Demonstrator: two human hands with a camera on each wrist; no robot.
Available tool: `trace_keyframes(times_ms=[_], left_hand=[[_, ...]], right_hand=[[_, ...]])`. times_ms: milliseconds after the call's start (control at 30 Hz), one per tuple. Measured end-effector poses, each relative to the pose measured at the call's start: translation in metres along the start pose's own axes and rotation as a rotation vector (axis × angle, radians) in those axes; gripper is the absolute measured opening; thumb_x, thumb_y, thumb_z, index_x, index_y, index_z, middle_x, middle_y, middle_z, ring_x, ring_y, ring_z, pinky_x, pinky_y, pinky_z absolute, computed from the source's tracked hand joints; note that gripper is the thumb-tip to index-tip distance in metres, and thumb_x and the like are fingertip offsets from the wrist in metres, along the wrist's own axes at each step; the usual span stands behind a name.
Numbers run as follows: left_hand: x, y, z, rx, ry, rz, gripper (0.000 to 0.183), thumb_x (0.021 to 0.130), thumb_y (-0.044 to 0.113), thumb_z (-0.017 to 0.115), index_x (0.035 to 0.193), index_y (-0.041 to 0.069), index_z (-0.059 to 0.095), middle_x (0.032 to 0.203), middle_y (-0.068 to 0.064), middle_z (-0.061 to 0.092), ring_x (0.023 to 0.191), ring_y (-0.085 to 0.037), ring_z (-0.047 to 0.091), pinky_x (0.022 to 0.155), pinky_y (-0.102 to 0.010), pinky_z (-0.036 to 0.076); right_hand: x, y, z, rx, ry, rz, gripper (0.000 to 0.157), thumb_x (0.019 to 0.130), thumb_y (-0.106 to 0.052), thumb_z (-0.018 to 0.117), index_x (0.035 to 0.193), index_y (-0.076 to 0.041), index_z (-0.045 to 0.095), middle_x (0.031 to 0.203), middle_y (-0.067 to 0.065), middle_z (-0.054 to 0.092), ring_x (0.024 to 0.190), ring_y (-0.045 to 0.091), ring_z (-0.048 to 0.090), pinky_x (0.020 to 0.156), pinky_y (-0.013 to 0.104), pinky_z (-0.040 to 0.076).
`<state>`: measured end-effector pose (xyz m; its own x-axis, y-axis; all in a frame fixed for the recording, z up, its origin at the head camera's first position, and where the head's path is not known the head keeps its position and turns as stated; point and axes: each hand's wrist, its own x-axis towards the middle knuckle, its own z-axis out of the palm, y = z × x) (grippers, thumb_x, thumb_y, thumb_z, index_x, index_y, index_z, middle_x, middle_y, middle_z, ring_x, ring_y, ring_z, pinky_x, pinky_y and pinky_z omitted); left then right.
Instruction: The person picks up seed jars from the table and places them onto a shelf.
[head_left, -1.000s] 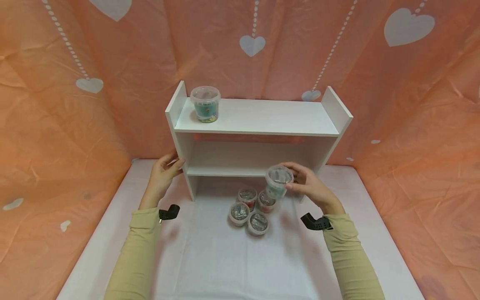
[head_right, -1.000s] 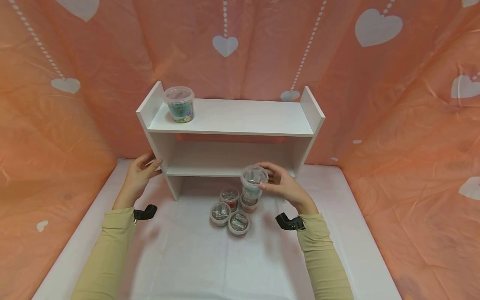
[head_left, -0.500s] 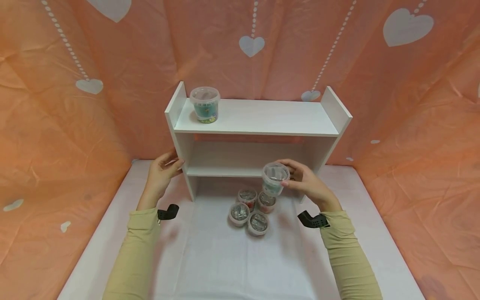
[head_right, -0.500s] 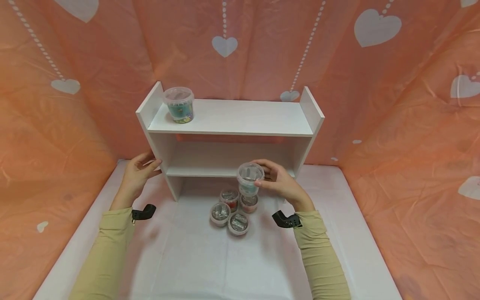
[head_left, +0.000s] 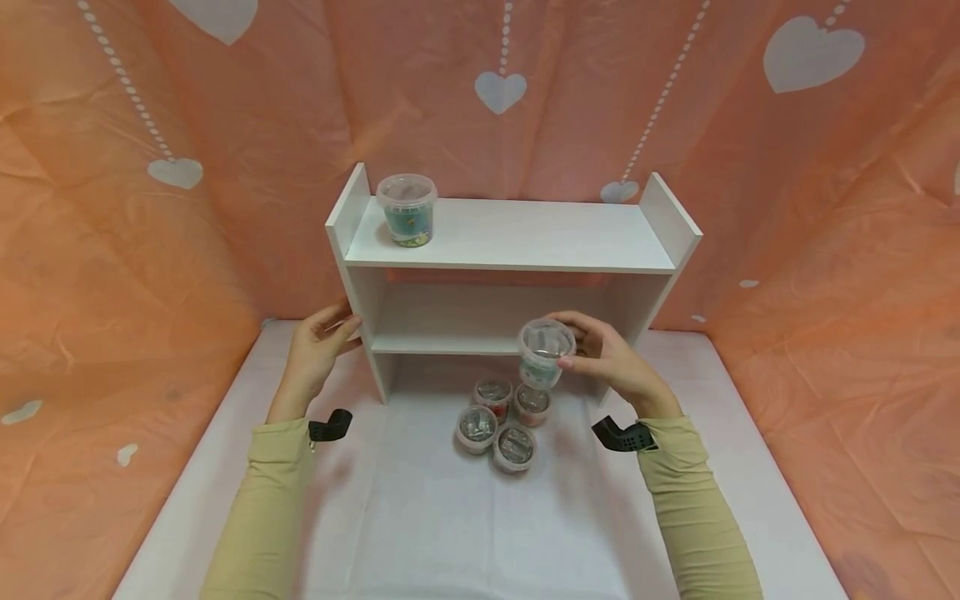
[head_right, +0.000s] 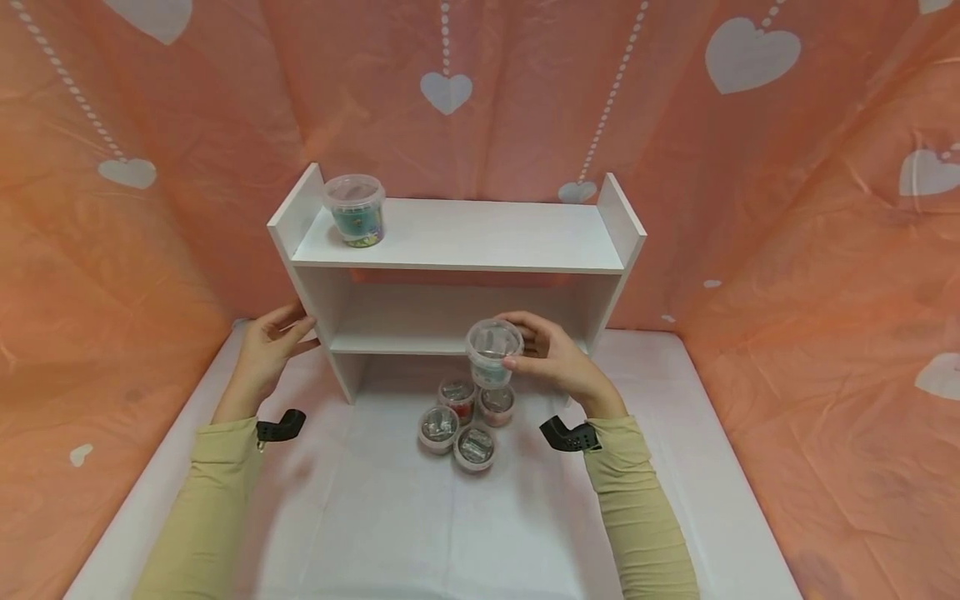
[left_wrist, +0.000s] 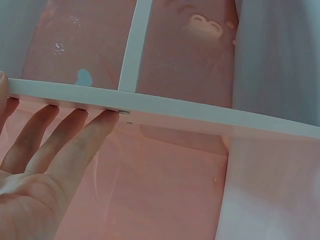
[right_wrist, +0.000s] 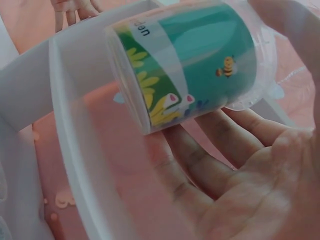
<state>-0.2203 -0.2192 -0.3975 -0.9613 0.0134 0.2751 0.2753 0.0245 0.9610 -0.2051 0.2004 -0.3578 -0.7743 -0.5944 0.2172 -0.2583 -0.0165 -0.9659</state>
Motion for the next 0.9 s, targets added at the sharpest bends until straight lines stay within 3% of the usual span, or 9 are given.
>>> trace_keyframes(times_ms=[133, 267, 533, 900], left_hand=[[0.0, 0.001, 0.0, 0.002, 0.009, -0.002, 0.05, 0.094, 0.012, 0.062, 0.138, -0.006, 0.046, 0.125, -0.008, 0.056, 0.107, -0.013, 0.057, 0.085, -0.039, 0.053], [0.0, 0.0, 0.0, -0.002, 0.011, -0.006, 0.05, 0.095, 0.012, 0.061, 0.138, -0.006, 0.045, 0.122, -0.006, 0.057, 0.106, -0.012, 0.058, 0.087, -0.045, 0.05], [0.002, -0.004, 0.0, 0.016, 0.0, -0.014, 0.052, 0.095, 0.017, 0.062, 0.14, -0.002, 0.045, 0.132, -0.019, 0.051, 0.11, -0.017, 0.057, 0.086, -0.041, 0.052], [0.0, -0.001, 0.003, 0.029, 0.009, -0.041, 0.051, 0.095, 0.016, 0.061, 0.141, -0.001, 0.044, 0.133, -0.019, 0.05, 0.115, -0.021, 0.054, 0.088, -0.043, 0.051]], right_hand=[[0.003, -0.007, 0.002, -0.006, -0.008, -0.029, 0.054, 0.089, -0.004, 0.067, 0.137, -0.001, 0.045, 0.119, 0.013, 0.058, 0.106, 0.025, 0.057, 0.088, 0.033, 0.051], [0.006, -0.016, 0.002, -0.009, -0.015, -0.054, 0.053, 0.089, -0.008, 0.068, 0.137, -0.001, 0.046, 0.119, 0.013, 0.058, 0.105, 0.025, 0.057, 0.088, 0.033, 0.052], [0.011, -0.028, 0.004, -0.009, -0.029, -0.104, 0.052, 0.088, -0.009, 0.068, 0.136, -0.001, 0.047, 0.12, 0.013, 0.058, 0.105, 0.025, 0.056, 0.088, 0.033, 0.051], [0.018, -0.047, 0.007, -0.024, -0.001, -0.105, 0.051, 0.09, -0.01, 0.067, 0.136, -0.003, 0.047, 0.118, 0.013, 0.058, 0.105, 0.025, 0.057, 0.086, 0.033, 0.053]])
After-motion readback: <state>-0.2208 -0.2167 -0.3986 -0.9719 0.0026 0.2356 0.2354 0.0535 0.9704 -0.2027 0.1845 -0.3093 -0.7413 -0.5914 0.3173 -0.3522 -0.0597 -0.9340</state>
